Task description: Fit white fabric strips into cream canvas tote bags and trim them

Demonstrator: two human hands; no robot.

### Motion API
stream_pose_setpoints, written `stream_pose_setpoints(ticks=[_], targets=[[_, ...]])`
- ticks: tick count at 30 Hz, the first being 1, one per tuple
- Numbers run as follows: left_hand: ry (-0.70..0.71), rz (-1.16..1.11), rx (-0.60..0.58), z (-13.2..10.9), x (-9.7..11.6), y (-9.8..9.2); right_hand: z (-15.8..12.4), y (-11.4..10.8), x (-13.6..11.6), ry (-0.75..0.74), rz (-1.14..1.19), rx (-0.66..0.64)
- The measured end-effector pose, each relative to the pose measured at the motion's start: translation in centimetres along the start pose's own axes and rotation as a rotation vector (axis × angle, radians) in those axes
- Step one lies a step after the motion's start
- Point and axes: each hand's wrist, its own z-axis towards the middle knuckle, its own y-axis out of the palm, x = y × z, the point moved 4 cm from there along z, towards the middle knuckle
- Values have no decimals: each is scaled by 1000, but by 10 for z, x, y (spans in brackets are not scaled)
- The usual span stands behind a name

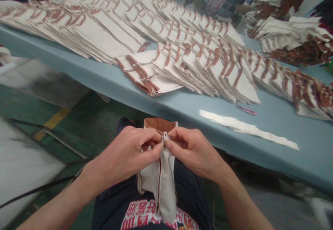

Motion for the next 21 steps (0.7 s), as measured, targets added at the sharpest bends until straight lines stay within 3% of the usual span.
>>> stream_pose_setpoints(ticks=[5,8,12,17,21], targets=[[83,171,12,1,2,0,2,2,-7,-39,-43,26],[38,124,13,1,-2,0,3,3,-5,-27,-47,15],[-172,-185,-14,1,-17,6,7,6,5,-29,25,-54],[-390,-863,-79,1,-35,35,12,12,20,-63,265,-116],[-412,-953,-15,0,-38,45,9,9,23,-68,304,-97]])
